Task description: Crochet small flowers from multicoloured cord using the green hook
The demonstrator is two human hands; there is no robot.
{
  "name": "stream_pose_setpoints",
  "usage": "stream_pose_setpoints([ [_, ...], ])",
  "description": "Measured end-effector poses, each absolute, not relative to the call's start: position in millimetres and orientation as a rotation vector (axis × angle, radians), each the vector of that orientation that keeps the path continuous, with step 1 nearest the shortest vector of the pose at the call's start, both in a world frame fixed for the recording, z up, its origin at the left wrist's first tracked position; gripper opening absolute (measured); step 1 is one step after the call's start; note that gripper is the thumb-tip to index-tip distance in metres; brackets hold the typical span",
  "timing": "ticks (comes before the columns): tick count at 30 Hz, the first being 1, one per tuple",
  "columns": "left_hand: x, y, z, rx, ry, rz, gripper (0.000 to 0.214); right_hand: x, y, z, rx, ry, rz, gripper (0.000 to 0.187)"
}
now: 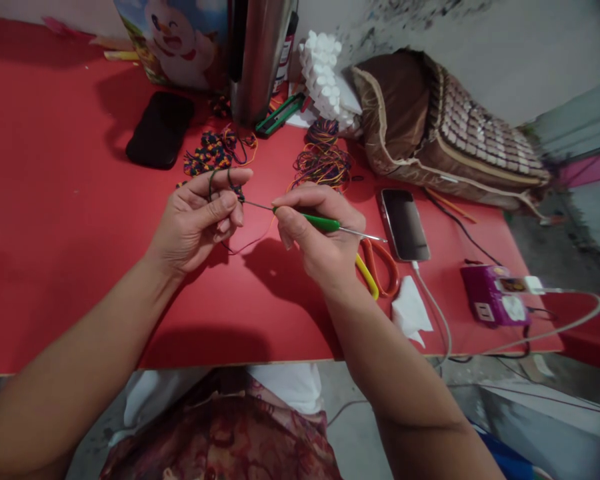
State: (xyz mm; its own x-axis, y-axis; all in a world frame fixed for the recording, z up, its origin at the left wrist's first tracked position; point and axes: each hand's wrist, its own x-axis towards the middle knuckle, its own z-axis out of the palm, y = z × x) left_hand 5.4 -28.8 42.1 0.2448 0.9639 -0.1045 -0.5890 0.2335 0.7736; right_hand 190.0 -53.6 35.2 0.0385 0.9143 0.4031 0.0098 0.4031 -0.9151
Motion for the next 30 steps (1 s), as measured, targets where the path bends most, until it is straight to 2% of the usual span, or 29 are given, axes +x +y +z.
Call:
stream_pose_setpoints([
  [8, 5, -30, 36, 0.707, 0.506, 1.19, 0.016, 186, -63, 40, -0.977, -1.579, 0.684, 0.013],
  [15, 9, -32, 36, 0.463, 0.521, 1.149, 0.028, 182, -68, 40, -0.992, -1.687, 0.78, 0.016],
  [18, 10, -33, 34, 0.422, 0.541, 1.146, 0.031, 178, -69, 38, -0.978, -1.732, 0.654, 0.016],
  [22, 13, -35, 36, 0.411, 0.51, 1.171, 0.023, 175, -70, 32, -0.992, -1.808, 0.453, 0.022],
  [27, 16, -34, 43, 0.383, 0.578, 1.209, 0.043, 172, -72, 27, -0.996, -1.822, 0.399, 0.026],
  [30, 16, -34, 42, 0.415, 0.577, 1.23, 0.042, 169, -71, 24, -1.002, -1.851, 0.33, 0.029],
])
